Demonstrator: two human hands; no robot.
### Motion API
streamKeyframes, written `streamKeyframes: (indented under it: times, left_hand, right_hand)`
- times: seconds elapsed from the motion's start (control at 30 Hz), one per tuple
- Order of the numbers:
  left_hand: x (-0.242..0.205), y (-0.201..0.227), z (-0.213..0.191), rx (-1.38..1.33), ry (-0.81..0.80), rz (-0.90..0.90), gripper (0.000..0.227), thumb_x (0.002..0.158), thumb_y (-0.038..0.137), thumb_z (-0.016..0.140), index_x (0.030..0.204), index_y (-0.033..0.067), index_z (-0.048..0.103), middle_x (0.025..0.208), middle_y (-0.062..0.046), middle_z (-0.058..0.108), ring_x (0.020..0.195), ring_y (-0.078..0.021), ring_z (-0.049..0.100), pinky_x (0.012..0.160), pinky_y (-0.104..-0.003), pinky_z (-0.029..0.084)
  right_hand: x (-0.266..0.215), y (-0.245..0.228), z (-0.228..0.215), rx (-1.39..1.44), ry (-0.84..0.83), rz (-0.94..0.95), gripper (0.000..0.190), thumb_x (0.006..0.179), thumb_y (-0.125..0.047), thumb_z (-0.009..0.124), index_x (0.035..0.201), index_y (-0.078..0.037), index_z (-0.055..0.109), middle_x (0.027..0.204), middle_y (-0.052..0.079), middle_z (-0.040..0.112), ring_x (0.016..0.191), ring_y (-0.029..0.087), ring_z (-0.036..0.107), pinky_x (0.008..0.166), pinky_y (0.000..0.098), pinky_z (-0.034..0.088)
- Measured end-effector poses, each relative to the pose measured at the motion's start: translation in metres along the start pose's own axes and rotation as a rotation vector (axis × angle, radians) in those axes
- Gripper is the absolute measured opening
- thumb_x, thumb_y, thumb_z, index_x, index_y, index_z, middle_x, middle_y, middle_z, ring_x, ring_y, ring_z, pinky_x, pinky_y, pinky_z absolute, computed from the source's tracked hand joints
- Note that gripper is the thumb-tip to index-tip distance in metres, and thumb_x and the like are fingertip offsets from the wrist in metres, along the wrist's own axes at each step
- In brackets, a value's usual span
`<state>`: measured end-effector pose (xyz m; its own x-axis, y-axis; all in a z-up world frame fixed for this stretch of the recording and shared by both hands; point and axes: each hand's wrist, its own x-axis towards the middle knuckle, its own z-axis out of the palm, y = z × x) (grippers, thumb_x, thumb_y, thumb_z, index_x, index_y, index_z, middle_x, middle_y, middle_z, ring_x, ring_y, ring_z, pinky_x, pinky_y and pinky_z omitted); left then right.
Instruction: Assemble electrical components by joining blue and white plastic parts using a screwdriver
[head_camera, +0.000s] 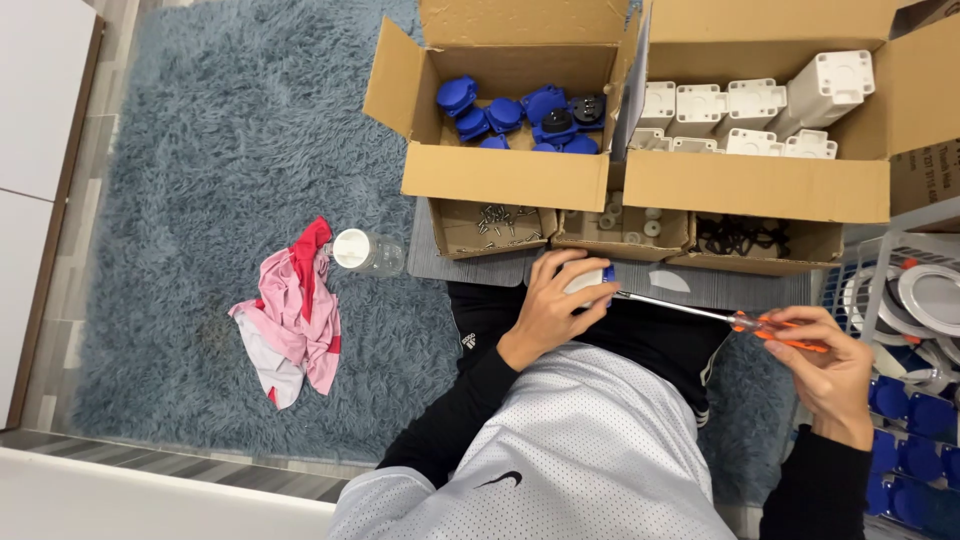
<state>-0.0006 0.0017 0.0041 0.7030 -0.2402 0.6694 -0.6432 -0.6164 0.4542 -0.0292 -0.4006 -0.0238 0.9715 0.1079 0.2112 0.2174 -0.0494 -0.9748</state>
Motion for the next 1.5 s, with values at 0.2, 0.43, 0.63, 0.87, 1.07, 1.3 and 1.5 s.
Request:
streamKeyframes:
  times: [0.2,0.43,0.63,0.87,1.07,1.3,1.5]
  left_hand:
    - [0.008,0.000,-0.019,0.020,-0.004,0.065,0.023,0.103,0.019,0.086,0.124,0.0193,0.077,0.134,-0.001,0.075,0.129,-0.0291,0.065,0.107,-0.046,0.046]
    - [0.027,-0.020,-0.066,0.144,0.149,0.067,0.018,0.099,0.025,0.088,0.113,0.0168,0.080,0.120,0.002,0.078,0.116,-0.0204,0.064,0.100,-0.038,0.041]
    - [0.041,-0.041,-0.106,0.306,0.251,0.031,0.022,0.095,0.022,0.094,0.109,0.0148,0.078,0.115,0.001,0.077,0.107,-0.0198,0.063,0.092,-0.036,0.041]
    - [0.062,-0.010,-0.120,0.356,0.270,-0.007,0.020,0.094,0.019,0.095,0.095,0.0125,0.077,0.104,0.000,0.076,0.101,-0.0248,0.066,0.089,-0.036,0.046]
    - [0.048,0.014,-0.089,0.085,-0.071,0.030,0.027,0.104,0.029,0.083,0.116,0.0061,0.074,0.119,-0.011,0.074,0.110,-0.0292,0.069,0.090,-0.040,0.053]
    - [0.033,0.012,-0.057,0.100,-0.327,0.025,0.042,0.109,0.044,0.075,0.133,0.0103,0.068,0.142,-0.012,0.067,0.131,-0.0332,0.064,0.107,-0.046,0.054]
    - [0.029,0.008,-0.050,0.086,-0.472,-0.098,0.058,0.108,0.047,0.072,0.147,0.0065,0.058,0.146,-0.014,0.060,0.129,-0.0339,0.060,0.104,-0.050,0.059]
  right_hand:
    - [-0.002,0.007,-0.001,0.031,0.025,-0.026,0.022,0.092,0.010,0.077,0.107,-0.005,0.071,0.128,0.018,0.067,0.122,0.035,0.073,0.119,0.0479,0.066]
    - [-0.004,0.017,-0.005,0.103,0.058,-0.010,0.023,0.095,0.008,0.075,0.111,-0.007,0.069,0.131,0.019,0.066,0.123,0.034,0.073,0.120,0.0462,0.066]
    - [-0.003,0.024,-0.008,0.107,0.080,0.014,0.021,0.100,0.004,0.074,0.117,-0.005,0.067,0.135,0.025,0.066,0.126,0.032,0.071,0.120,0.0425,0.065]
    - [-0.004,0.026,-0.003,0.232,0.145,0.089,0.018,0.113,-0.005,0.068,0.129,-0.006,0.060,0.138,0.031,0.067,0.128,0.040,0.074,0.105,0.0385,0.069]
    - [0.004,-0.003,0.012,0.233,0.201,0.156,0.013,0.120,-0.014,0.065,0.128,-0.007,0.057,0.125,0.028,0.072,0.104,0.039,0.079,0.083,0.0338,0.071]
    - [0.007,-0.020,0.019,0.148,0.164,0.114,0.013,0.121,-0.014,0.063,0.125,-0.006,0.053,0.126,0.031,0.070,0.093,0.039,0.076,0.076,0.0367,0.066]
    - [0.006,-0.015,0.019,0.136,0.196,0.094,0.015,0.121,-0.012,0.064,0.128,-0.002,0.055,0.126,0.030,0.071,0.098,0.038,0.078,0.083,0.0402,0.070]
